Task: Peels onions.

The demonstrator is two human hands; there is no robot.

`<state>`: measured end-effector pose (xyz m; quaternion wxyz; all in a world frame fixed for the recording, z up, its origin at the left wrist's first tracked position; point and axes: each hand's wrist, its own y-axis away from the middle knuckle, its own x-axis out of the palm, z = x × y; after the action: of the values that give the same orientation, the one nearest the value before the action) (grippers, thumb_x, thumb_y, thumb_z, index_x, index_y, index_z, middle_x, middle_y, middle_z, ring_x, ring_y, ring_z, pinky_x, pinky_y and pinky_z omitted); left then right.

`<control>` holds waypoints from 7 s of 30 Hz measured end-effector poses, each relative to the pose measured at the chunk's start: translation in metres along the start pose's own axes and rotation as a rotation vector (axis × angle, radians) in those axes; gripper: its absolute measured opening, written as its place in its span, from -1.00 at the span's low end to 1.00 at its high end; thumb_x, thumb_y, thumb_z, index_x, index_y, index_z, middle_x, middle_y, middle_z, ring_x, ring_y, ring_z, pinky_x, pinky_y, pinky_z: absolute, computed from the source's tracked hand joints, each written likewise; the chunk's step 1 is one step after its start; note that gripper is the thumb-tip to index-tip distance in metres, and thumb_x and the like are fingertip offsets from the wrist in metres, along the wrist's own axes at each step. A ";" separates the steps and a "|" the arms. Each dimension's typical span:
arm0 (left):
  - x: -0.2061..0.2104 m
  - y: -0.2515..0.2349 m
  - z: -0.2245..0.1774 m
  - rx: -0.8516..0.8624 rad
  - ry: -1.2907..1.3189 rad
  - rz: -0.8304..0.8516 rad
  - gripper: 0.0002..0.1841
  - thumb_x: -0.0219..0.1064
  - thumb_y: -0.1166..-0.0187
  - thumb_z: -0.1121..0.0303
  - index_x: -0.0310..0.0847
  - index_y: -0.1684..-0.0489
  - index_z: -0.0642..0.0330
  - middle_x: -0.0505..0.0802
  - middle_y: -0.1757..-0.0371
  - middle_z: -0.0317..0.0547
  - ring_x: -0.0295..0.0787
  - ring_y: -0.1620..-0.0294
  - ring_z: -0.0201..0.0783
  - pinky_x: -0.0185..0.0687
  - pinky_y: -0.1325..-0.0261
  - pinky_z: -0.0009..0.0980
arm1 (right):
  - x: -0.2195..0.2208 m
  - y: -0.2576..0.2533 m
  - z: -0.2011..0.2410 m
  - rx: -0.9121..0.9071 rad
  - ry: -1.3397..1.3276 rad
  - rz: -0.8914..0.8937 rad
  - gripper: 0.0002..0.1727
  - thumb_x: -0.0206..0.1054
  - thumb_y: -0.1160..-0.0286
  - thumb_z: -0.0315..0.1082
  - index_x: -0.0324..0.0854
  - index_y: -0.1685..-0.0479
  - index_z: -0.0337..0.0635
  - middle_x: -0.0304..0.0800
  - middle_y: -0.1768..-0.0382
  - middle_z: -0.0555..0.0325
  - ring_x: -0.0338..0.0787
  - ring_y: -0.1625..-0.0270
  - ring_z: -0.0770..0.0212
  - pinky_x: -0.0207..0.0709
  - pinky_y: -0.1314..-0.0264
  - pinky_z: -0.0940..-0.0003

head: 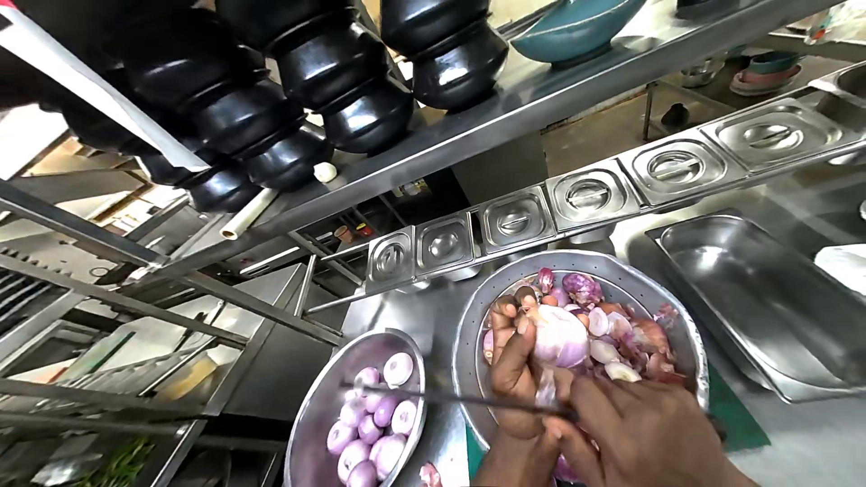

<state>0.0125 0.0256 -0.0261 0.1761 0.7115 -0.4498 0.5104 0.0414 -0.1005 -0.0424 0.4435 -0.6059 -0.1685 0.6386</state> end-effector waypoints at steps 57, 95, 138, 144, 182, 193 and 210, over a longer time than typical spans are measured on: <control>-0.015 -0.020 -0.023 -0.532 -0.213 -0.394 -0.66 0.08 -0.83 0.23 0.47 -0.31 0.31 0.81 -0.06 0.35 0.90 0.02 0.18 0.88 -0.04 -0.07 | -0.019 -0.010 -0.093 0.245 -0.117 0.105 -0.33 0.01 -0.51 0.51 0.41 0.67 0.16 0.24 0.85 0.48 0.35 0.80 0.40 0.17 0.80 0.32; -0.021 -0.002 -0.014 -0.521 0.011 0.051 -0.54 0.57 -0.40 0.25 0.63 -0.24 0.16 0.84 -0.06 0.17 0.88 0.03 -0.01 0.81 -0.08 -0.15 | -0.004 -0.005 -0.074 0.366 -0.365 0.040 -0.35 0.19 -0.41 0.55 0.50 0.52 0.16 0.37 0.77 0.52 0.41 0.73 0.52 0.30 0.75 0.41; 0.006 -0.005 -0.034 0.583 -1.132 0.580 0.02 0.76 0.00 -0.14 0.17 -0.51 -0.13 0.80 -0.24 -0.16 0.79 -0.23 -0.20 0.75 -0.28 -0.33 | -0.024 -0.006 -0.039 0.034 -0.269 0.006 -0.47 -0.18 -0.89 0.13 0.47 0.26 -0.07 0.42 0.64 0.24 0.47 0.64 0.36 0.26 0.67 0.45; 0.005 -0.005 -0.036 0.533 -1.131 0.605 -0.02 0.69 -0.05 -0.27 0.22 -0.50 -0.16 0.81 -0.23 -0.20 0.80 -0.21 -0.21 0.75 -0.27 -0.34 | -0.024 -0.006 -0.041 0.018 -0.331 0.031 -0.44 -0.19 -0.87 0.17 0.47 0.24 -0.07 0.42 0.66 0.26 0.48 0.64 0.39 0.27 0.65 0.47; -0.001 0.001 -0.018 0.330 -0.640 0.545 -0.30 0.35 -0.36 -0.28 0.35 -0.44 -0.16 0.84 -0.19 0.01 0.79 -0.26 -0.03 0.64 -0.34 -0.18 | -0.025 -0.009 -0.038 -0.044 -0.182 0.051 -0.29 -0.11 -0.68 0.45 0.43 0.48 0.02 0.26 0.82 0.32 0.31 0.81 0.34 0.08 0.78 0.39; -0.016 -0.010 -0.006 0.213 -0.717 0.235 0.03 -0.31 -0.38 -0.67 0.82 0.13 0.10 0.90 0.24 -0.06 0.87 0.17 -0.20 0.78 0.02 -0.31 | -0.013 -0.014 -0.024 -0.054 -0.052 0.100 -0.33 -0.18 -0.78 0.28 0.46 0.54 -0.03 0.33 0.84 0.23 0.42 0.84 0.17 0.15 0.85 0.25; -0.014 -0.013 -0.009 0.504 -0.888 0.229 -0.10 -0.31 -0.49 -0.59 0.79 -0.07 -0.08 0.90 0.00 -0.24 0.82 -0.13 -0.27 0.71 -0.24 -0.30 | -0.003 -0.020 -0.040 0.113 -0.263 0.104 -0.22 -0.06 -0.54 0.57 0.43 0.55 0.02 0.24 0.85 0.33 0.34 0.83 0.31 0.15 0.83 0.31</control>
<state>0.0172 0.0454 -0.0321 -0.2652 0.8258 -0.4195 0.2678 0.0856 -0.1047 -0.0342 0.4173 -0.4991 -0.1570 0.7430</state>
